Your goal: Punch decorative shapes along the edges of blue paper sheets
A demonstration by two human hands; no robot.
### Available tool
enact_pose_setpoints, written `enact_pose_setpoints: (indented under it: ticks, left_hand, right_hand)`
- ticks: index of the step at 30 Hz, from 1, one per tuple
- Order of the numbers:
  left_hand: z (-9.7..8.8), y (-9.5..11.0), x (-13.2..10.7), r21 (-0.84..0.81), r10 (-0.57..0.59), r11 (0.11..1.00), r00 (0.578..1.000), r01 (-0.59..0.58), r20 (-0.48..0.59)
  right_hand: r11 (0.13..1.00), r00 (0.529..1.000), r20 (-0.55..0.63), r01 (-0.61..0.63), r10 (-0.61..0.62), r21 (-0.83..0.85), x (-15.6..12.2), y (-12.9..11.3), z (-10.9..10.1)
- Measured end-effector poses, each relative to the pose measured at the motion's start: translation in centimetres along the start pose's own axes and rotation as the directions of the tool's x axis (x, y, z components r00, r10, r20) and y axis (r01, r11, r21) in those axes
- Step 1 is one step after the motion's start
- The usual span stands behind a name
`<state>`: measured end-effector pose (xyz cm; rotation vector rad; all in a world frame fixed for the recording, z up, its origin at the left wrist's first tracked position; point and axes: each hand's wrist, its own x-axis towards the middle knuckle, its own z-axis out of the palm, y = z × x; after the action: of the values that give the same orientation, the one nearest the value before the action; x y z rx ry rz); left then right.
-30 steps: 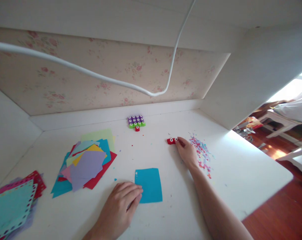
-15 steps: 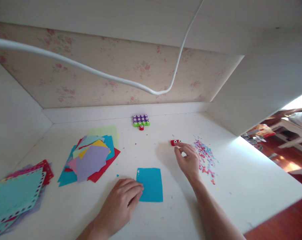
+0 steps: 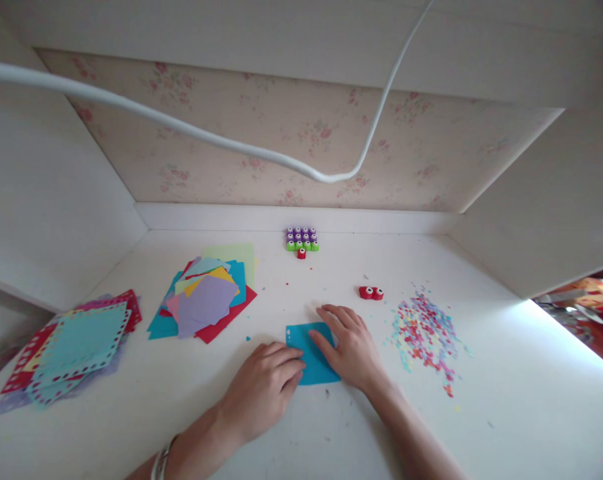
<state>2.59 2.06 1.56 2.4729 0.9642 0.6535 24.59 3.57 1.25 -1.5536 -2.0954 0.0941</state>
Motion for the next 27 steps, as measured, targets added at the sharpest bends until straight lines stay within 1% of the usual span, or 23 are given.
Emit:
enact_pose_setpoints:
  ticks: [3, 4, 5, 9, 12, 15, 17, 19, 21, 24, 27]
  left_hand:
    - [-0.1, -0.1, 1.6, 0.061, 0.033, 0.998, 0.999, -0.035, 0.037]
    - [-0.4, -0.4, 2.3, 0.085, 0.032, 0.996, 0.999, -0.035, 0.032]
    - [-0.7, -0.9, 3.2, 0.129, -0.001, 0.992, 1.000, 0.000, 0.006]
    - [-2.2, -4.1, 7.8, 0.203, -0.103, 0.971, 0.988, 0.126, -0.119]
    - [-2.8, -6.5, 11.7, 0.260, -0.140, 0.949, 0.978, 0.178, -0.157]
    - [-2.5, -7.9, 14.9, 0.317, -0.113, 0.937, 0.985, 0.150, -0.132]
    - [-2.2, -8.6, 16.6, 0.351, -0.086, 0.929, 0.990, 0.119, -0.109]
    - [-1.8, -9.2, 17.7, 0.381, -0.065, 0.920, 0.993, 0.096, -0.095]
    - [-1.5, -9.8, 18.4, 0.403, -0.047, 0.912, 0.996, 0.075, -0.077]
    - [-1.3, -10.6, 18.6, 0.426, -0.039, 0.903, 0.999, 0.052, -0.038]
    - [-1.7, -10.9, 18.1, 0.443, -0.061, 0.895, 0.998, 0.057, -0.005]
  right_hand:
    - [0.995, 0.998, 0.031, -0.054, 0.056, -0.083, -0.1, 0.6, 0.1]
    - [0.994, 0.997, 0.046, -0.060, 0.064, -0.093, -0.2, 0.8, 0.1]
    - [0.993, 0.996, 0.057, -0.062, 0.068, -0.097, -0.2, 1.0, 0.2]
    - [0.993, 0.995, 0.055, -0.073, 0.079, -0.093, -0.1, 1.6, 0.5]
    - [0.993, 0.995, 0.047, -0.083, 0.088, -0.087, 0.1, 1.9, 0.6]
    - [0.990, 0.991, 0.037, -0.123, 0.125, -0.066, 0.3, 1.8, 0.3]
    - [0.985, 0.986, 0.029, -0.162, 0.164, -0.068, 0.2, 1.6, 0.0]
    - [0.980, 0.982, 0.042, -0.180, 0.184, -0.082, 0.0, 1.5, -0.3]
    - [0.981, 0.980, 0.078, -0.175, 0.181, -0.084, -0.3, 1.5, -0.4]
    - [0.981, 0.975, 0.117, -0.184, 0.190, -0.055, -0.5, 1.6, -0.6]
    - [0.976, 0.967, 0.131, -0.216, 0.216, -0.017, -0.4, 1.7, -0.7]
